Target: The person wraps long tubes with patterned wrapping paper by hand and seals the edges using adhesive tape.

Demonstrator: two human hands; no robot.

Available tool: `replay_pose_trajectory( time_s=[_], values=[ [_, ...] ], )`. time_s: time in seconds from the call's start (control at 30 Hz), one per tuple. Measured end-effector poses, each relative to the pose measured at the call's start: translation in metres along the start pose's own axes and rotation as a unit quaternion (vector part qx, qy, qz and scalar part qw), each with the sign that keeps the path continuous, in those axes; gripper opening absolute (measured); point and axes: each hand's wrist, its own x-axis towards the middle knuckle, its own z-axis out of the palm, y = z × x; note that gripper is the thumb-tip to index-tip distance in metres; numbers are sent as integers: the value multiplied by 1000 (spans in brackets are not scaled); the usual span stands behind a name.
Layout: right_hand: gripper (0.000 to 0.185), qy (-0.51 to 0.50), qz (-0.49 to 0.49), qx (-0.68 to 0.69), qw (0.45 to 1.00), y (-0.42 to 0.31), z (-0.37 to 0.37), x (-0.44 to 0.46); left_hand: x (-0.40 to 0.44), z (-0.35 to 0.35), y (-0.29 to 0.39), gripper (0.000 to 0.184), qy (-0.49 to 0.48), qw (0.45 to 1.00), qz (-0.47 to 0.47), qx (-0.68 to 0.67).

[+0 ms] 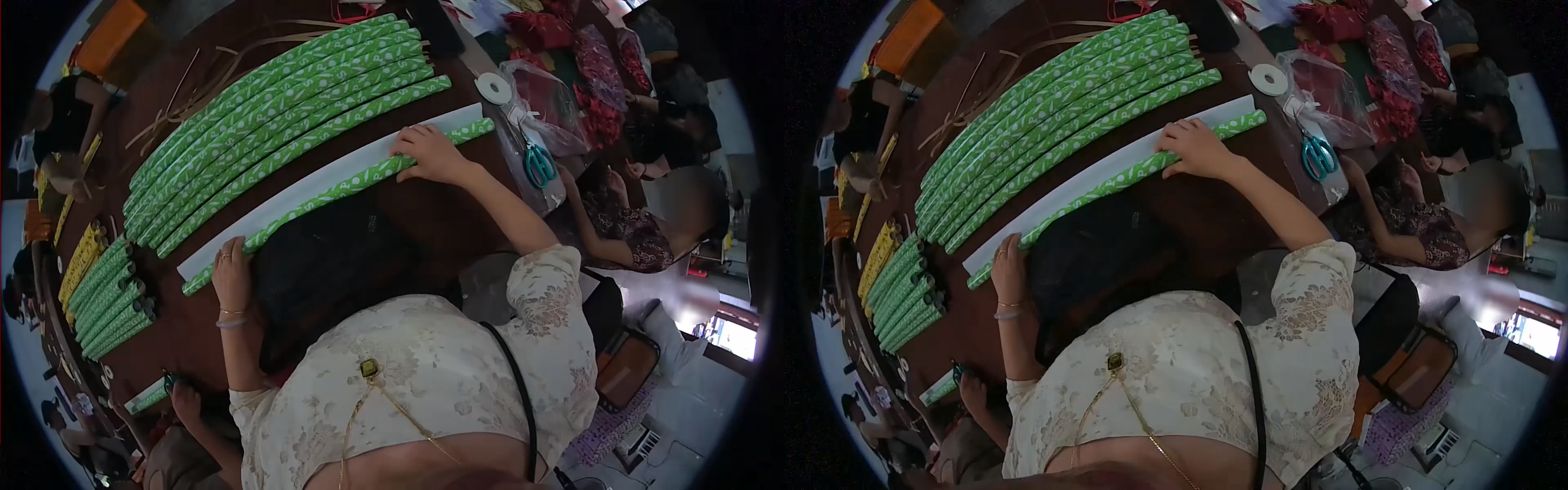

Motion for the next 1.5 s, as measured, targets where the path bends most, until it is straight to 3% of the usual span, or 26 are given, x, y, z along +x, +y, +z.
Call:
replay_pose_trajectory(
  time_s=[0.07,0.1,0.17,0.27,0.33,0.5,0.63,0.67,0.7,0.9,0.97,1.03,1.07,1.13,1.23,1.33,1.47,1.5],
  values=[
    [39,117,-46,13,992,-3,6,2,2,-6,-3,38,6,1000,-8,-6],
    [39,106,-44,-4,993,12,-13,-15,9,6,22,38,28,999,-7,-28],
    [33,200,-36,29,979,8,-29,-22,6,-4,15,38,18,1000,-6,-19],
    [27,233,130,5,964,61,-58,-41,4,-2,18,39,14,999,-10,-27],
    [27,245,259,-108,928,105,-62,-56,1,-4,17,39,9,1000,-13,-27],
    [34,103,347,-171,916,160,-74,-70,5,-7,18,48,-18,999,-30,-23],
    [37,68,323,-157,931,164,-71,-69,2,-11,19,53,-16,1000,-21,-14],
    [38,63,260,-180,947,163,-72,-74,1,-11,21,53,-14,999,-25,-16],
    [38,63,256,-183,947,165,-71,-75,1,-13,23,55,-19,999,-21,-20],
    [32,146,234,-96,956,167,-71,-72,-1,-13,19,56,-11,999,-20,-34],
    [26,242,129,95,957,144,-85,-62,-2,-16,18,55,2,999,-17,-36],
    [23,220,191,333,897,66,-112,-47,-3,-18,22,51,6,999,-27,-39],
    [25,201,181,371,888,37,-118,-40,-2,-24,23,47,18,999,-15,-35],
    [28,140,58,434,888,5,-114,-28,3,-35,32,37,61,997,-9,-40],
    [27,64,-59,388,917,-40,-98,-2,20,-58,68,24,165,961,-71,-209],
    [29,13,-111,370,922,-92,-86,23,36,-82,93,21,168,921,-110,-333],
    [29,-38,-159,318,934,-131,-74,47,47,-93,114,18,153,801,-187,-548],
    [30,-44,-169,321,931,-136,-70,53,45,-93,115,18,163,801,-197,-541]
  ],
)
